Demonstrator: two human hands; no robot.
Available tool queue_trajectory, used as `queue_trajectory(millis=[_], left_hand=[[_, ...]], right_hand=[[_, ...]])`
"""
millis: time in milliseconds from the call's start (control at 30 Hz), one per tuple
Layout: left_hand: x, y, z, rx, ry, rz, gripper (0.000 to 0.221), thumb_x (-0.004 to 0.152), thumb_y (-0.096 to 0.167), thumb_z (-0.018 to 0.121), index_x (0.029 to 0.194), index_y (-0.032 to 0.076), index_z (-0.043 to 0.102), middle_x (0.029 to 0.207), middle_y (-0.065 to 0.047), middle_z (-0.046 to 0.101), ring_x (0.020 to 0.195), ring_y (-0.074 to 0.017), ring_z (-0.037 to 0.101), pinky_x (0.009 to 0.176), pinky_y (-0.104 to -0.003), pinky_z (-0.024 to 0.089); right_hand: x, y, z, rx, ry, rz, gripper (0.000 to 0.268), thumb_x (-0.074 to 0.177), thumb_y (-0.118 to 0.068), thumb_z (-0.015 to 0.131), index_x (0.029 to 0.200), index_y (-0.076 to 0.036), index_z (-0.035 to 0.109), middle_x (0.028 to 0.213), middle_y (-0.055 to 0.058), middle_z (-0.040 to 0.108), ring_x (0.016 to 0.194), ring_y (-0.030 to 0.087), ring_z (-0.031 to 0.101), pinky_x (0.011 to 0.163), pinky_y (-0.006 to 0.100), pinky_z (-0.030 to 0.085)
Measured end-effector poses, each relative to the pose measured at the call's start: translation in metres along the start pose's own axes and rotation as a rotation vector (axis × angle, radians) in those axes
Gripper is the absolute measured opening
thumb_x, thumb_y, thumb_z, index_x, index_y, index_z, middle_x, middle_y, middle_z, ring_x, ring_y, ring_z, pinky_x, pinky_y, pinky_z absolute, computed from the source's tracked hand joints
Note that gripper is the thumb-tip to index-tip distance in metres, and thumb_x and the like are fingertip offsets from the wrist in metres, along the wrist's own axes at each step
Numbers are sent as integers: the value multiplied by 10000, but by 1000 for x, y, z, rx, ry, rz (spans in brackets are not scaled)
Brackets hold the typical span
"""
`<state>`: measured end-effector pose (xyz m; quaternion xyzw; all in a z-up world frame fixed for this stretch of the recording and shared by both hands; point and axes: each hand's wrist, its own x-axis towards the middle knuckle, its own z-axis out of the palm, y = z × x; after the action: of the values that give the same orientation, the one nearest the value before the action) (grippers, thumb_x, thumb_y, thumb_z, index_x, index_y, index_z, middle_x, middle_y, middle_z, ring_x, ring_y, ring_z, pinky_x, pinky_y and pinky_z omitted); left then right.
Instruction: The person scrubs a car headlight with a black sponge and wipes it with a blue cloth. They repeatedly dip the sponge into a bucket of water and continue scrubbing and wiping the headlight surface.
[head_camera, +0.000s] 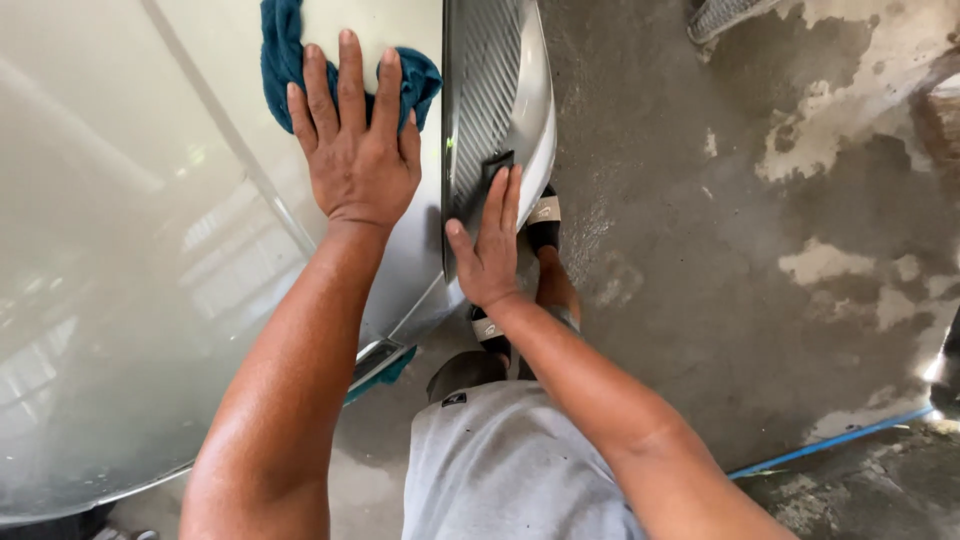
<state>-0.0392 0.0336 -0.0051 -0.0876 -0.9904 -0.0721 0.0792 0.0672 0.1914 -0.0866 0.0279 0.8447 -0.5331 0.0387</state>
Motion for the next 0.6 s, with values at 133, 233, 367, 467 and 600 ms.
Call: queue_trajectory(millis=[133, 233, 367, 467, 600], left_hand=[[5, 0, -2, 13, -5, -1, 579, 1103, 304, 626, 1653, 221, 467, 1740, -134, 241, 1589, -442, 169, 1282, -622, 115], [-5, 3, -6, 3, -36, -16, 600, 1090, 297, 624, 1665, 218, 468, 1738, -137, 244, 1586, -448, 170, 1282, -621, 116], [5, 3, -7, 4, -24, -17, 575, 1108, 303, 621, 1657, 217, 477, 1739, -139, 250, 1587, -449, 172, 1283, -621, 116], [2, 3, -1, 14, -28, -23, 552, 1132, 322, 627, 1657, 225, 484, 1737, -139, 254, 1587, -443, 173, 1281, -621, 114], [2, 4, -2, 20, -35, -28, 546, 1134, 324, 628, 1654, 228, 491, 1736, -140, 259, 1588, -440, 174, 1281, -620, 112]], right_hand=[[88, 35, -12, -46, 135, -45, 882, 1121, -611, 403, 1689, -51, 25, 1766, 251, 3, 1668, 424, 45, 1365, 489, 111], [147, 81, -21, -7, 126, -8, 847, 1117, -644, 366, 1711, -109, 87, 1796, 200, 86, 1677, 384, 98, 1386, 488, 144], [134, 62, -25, 62, 173, 81, 879, 1076, -668, 346, 1704, -96, 117, 1785, 198, 130, 1674, 366, 131, 1366, 476, 150], [15, 43, 1, 67, 101, 109, 950, 1087, -647, 341, 1660, 19, -22, 1758, 249, -14, 1650, 391, -21, 1338, 479, 30], [28, 80, 11, 140, 43, 190, 968, 1082, -647, 329, 1646, 34, -65, 1746, 257, -85, 1633, 394, -83, 1317, 483, -5]])
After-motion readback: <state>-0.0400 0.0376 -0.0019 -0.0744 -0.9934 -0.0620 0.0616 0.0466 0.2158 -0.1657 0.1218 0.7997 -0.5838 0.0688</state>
